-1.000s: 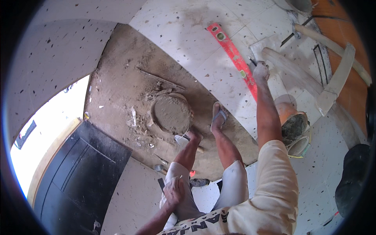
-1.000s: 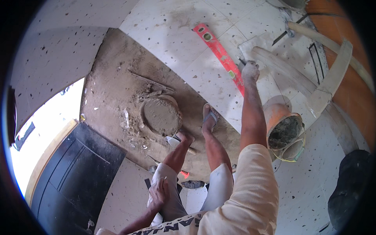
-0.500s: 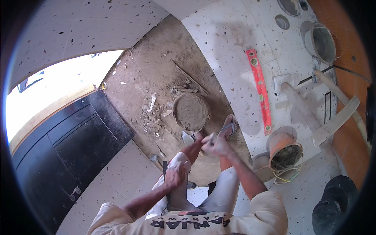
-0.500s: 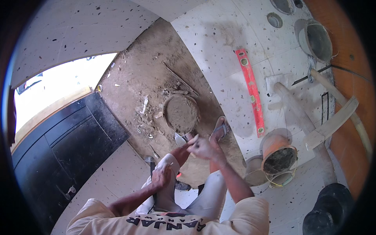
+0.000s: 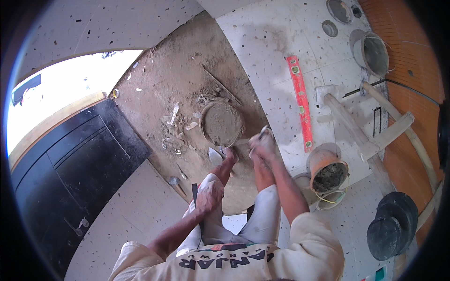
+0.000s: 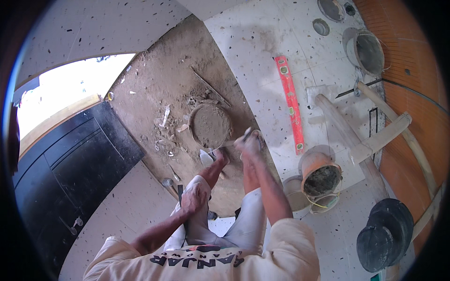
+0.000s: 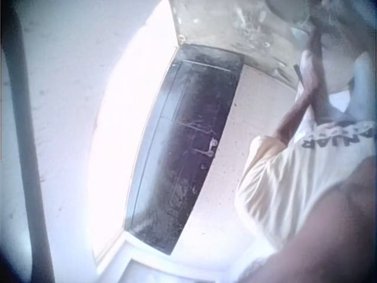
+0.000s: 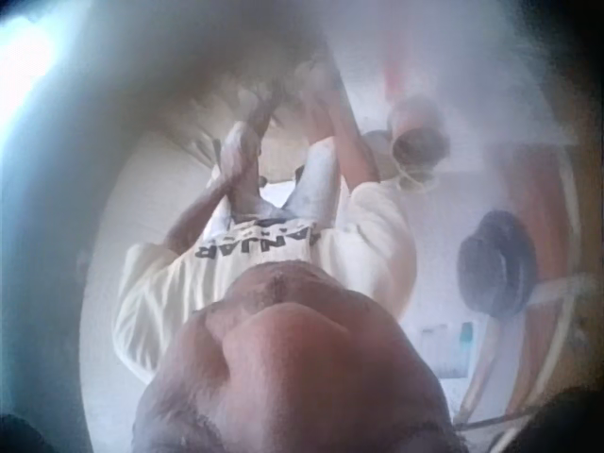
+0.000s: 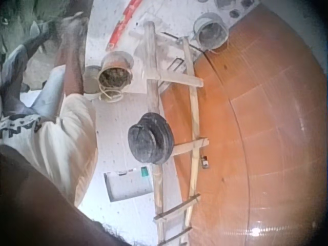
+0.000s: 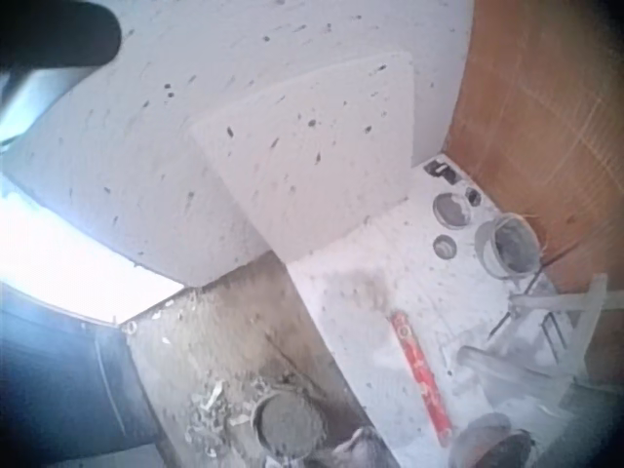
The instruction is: The person measures and marks a wall with a flexible conduit and a marker. They then use a hammer to drive a nail into the wall to secure the conduit. Another person assists by handing over tools and materials.
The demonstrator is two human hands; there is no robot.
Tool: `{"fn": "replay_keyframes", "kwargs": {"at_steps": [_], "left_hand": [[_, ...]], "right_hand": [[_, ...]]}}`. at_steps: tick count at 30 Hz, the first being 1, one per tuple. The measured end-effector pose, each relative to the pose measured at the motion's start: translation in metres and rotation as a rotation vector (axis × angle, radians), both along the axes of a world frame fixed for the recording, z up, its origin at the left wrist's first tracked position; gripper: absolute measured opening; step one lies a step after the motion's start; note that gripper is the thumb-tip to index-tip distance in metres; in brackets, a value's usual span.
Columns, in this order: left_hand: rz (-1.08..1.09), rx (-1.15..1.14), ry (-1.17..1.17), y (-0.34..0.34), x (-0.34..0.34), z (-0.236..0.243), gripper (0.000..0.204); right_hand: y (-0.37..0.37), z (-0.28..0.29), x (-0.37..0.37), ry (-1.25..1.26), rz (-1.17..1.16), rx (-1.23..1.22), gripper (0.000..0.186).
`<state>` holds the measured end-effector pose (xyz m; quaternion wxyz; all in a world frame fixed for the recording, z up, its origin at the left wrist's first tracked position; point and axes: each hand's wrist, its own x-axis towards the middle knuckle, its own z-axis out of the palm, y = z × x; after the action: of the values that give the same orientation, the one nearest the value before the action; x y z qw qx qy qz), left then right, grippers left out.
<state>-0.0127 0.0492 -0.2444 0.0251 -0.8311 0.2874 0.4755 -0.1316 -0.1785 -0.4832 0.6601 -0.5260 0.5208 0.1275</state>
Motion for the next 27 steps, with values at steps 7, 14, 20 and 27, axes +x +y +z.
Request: {"fn": "replay_keyframes", "kwargs": {"at_steps": [7,14,20,27], "left_hand": [[-0.029,0.016,-0.027,0.010,-0.002,-0.006,0.037],[0.005,0.036,-0.011,0.009,0.000,0.002,0.033],[0.086,0.198,0.003,0.025,-0.014,0.008,0.042],[0.415,-0.103,0.046,0.072,-0.035,0.029,0.043]], "right_hand": [[-0.145,-0.099,-0.028,0.226,-0.264,-0.468,0.038],[-0.156,-0.148,-0.043,0.106,-0.407,-0.366,0.041],[-0.072,-0.052,-0.033,0.322,0.184,-0.596,0.044],[0.010,0.047,-0.130,0.449,0.459,-0.290,0.032]]}}
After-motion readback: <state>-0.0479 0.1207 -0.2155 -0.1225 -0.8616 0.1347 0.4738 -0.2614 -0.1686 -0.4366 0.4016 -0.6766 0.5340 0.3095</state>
